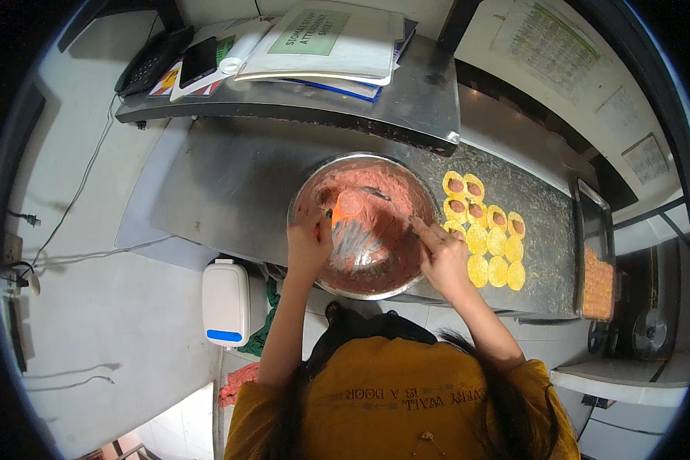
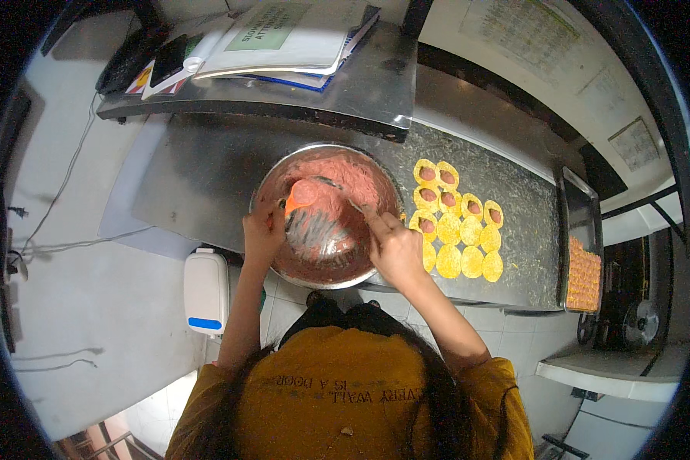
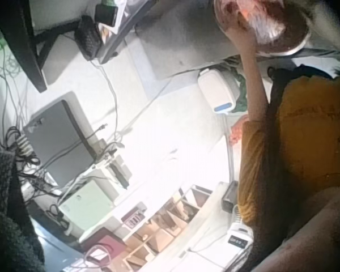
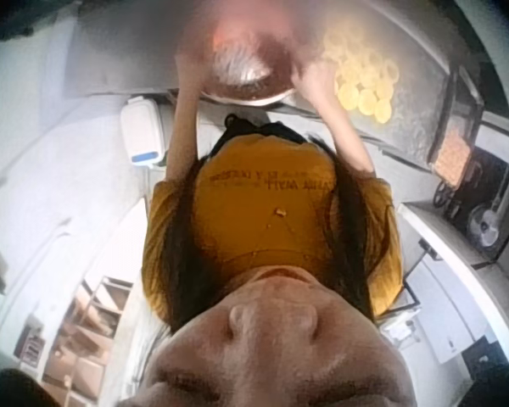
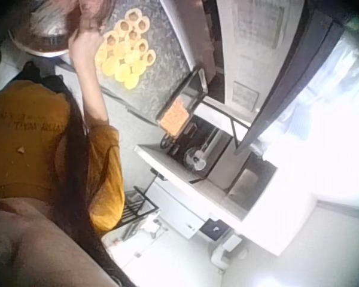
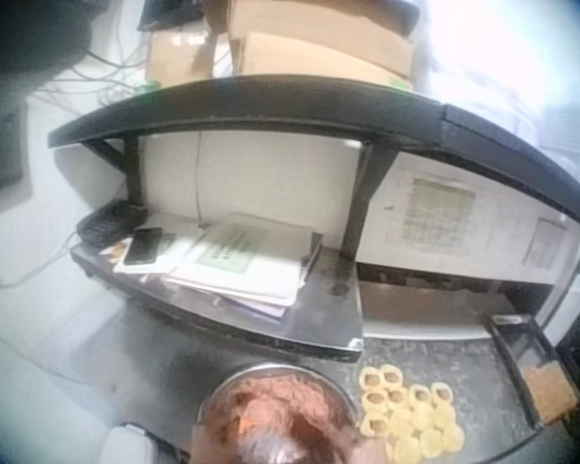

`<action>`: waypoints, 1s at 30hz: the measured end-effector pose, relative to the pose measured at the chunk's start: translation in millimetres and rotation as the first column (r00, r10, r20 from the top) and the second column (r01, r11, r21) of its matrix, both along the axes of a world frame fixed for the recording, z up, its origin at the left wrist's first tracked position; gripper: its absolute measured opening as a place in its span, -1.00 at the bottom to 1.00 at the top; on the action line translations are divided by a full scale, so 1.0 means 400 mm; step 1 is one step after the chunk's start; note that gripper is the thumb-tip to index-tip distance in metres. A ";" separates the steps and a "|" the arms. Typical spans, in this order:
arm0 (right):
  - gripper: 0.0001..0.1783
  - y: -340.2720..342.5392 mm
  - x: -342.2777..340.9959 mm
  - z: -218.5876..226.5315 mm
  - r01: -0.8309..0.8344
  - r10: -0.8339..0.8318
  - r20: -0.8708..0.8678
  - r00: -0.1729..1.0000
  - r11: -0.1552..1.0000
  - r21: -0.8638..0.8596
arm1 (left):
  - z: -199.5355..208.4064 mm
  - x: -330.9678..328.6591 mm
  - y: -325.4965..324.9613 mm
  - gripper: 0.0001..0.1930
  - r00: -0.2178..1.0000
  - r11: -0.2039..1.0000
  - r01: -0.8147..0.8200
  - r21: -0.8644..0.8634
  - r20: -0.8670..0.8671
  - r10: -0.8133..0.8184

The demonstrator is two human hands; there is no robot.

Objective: The person scoops a pink filling from a metal bowl using a spatula and spoon, places it into yellow dough cups, and arranges the filled cups on a metal tray. The person repeats this process continuously, filling multiple dough cups and organizing them in rows.

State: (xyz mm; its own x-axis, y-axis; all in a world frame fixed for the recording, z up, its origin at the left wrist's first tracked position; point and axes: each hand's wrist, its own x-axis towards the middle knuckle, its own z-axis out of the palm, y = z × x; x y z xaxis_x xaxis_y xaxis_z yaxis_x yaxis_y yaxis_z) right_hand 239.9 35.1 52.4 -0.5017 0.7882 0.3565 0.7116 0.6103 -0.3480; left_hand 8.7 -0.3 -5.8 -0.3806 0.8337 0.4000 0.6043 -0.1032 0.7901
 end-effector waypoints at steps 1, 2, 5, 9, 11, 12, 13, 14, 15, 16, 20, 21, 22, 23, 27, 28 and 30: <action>-0.52 -0.005 -0.002 0.000 -0.004 0.004 0.014 1.000 1.000 0.016 | 0.001 0.003 0.004 -0.94 1.000 1.000 0.001 0.015 -0.025 -0.001; -0.52 -0.010 -0.006 0.000 -0.008 0.007 0.027 1.000 0.999 0.031 | 0.001 0.007 0.007 -0.95 0.999 1.000 0.003 0.030 -0.050 -0.002; -0.42 -0.010 -0.010 -0.029 -0.033 0.027 0.067 0.997 0.995 0.096 | 0.007 0.020 0.018 -0.95 0.989 0.999 0.000 0.053 -0.148 0.008; -0.41 -0.019 -0.010 -0.039 -0.155 0.102 0.270 0.957 0.971 0.182 | 0.018 0.035 0.021 -0.96 0.971 1.000 0.002 0.014 -0.240 0.002; -0.43 0.002 0.008 -0.007 -0.224 0.153 0.333 0.930 0.957 0.186 | 0.014 0.028 0.020 -0.98 0.944 0.997 -0.010 0.073 -0.329 0.034; -0.44 0.009 0.012 0.022 -0.186 0.113 0.331 0.937 0.963 0.195 | 0.024 0.032 0.017 -0.98 0.950 0.999 -0.012 0.046 -0.311 0.026; -0.44 0.017 0.014 0.019 -0.169 0.095 0.318 0.943 0.962 0.214 | 0.042 0.047 0.011 -0.98 0.957 1.000 -0.008 0.019 -0.288 0.013; -0.44 0.023 0.015 0.014 -0.153 0.078 0.304 0.949 0.961 0.232 | 0.051 0.059 0.007 -0.97 0.964 1.000 -0.003 -0.010 -0.266 0.000; -0.44 0.024 0.017 0.010 -0.138 0.061 0.290 0.955 0.959 0.249 | 0.050 0.068 0.006 -0.97 0.958 1.000 0.003 -0.015 -0.287 -0.007; -0.43 0.023 0.013 0.011 -0.154 0.075 0.322 0.944 0.961 0.229 | 0.050 0.073 0.007 -0.96 0.951 1.000 0.006 -0.019 -0.309 -0.012; -0.42 -0.004 0.028 0.024 -0.094 0.040 0.259 0.965 0.975 0.202 | 0.044 0.076 0.009 -0.95 0.947 1.000 -0.020 -0.002 -0.320 0.018; -0.42 -0.007 0.030 0.024 -0.093 0.039 0.261 0.965 0.976 0.198 | 0.046 0.077 0.008 -0.95 0.943 0.999 -0.029 -0.019 -0.332 0.021; -0.42 -0.009 0.035 0.024 -0.085 0.032 0.263 0.964 0.977 0.193 | 0.048 0.081 0.009 -0.96 0.939 0.999 -0.032 -0.036 -0.344 0.018; -0.42 -0.008 0.038 0.017 -0.091 0.038 0.252 0.967 0.975 0.201 | 0.050 0.086 0.011 -0.96 0.935 0.998 -0.035 -0.053 -0.355 0.014; -0.43 -0.011 0.031 -0.008 0.013 -0.046 0.257 0.965 0.992 0.127 | 0.055 0.107 0.020 -0.95 0.894 0.997 -0.001 -0.072 -0.447 -0.031; -0.44 -0.015 0.028 -0.004 0.069 -0.089 0.276 0.957 0.994 0.080 | 0.058 0.112 0.022 -0.95 0.873 0.998 0.016 -0.061 -0.486 -0.043; -0.57 -0.008 0.041 0.042 0.059 -0.038 0.289 0.957 0.996 -0.062 | 0.064 0.121 0.024 -0.95 0.816 0.995 0.038 -0.089 -0.573 -0.082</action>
State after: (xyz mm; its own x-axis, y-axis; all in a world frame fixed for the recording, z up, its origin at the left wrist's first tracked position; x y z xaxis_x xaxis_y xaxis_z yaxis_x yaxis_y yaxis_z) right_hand 256.1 32.1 69.0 -0.5354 0.8318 0.1468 0.8158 0.5542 -0.1651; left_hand 57.2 9.3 19.8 -0.0480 0.8815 0.4698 0.9450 -0.1122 0.3072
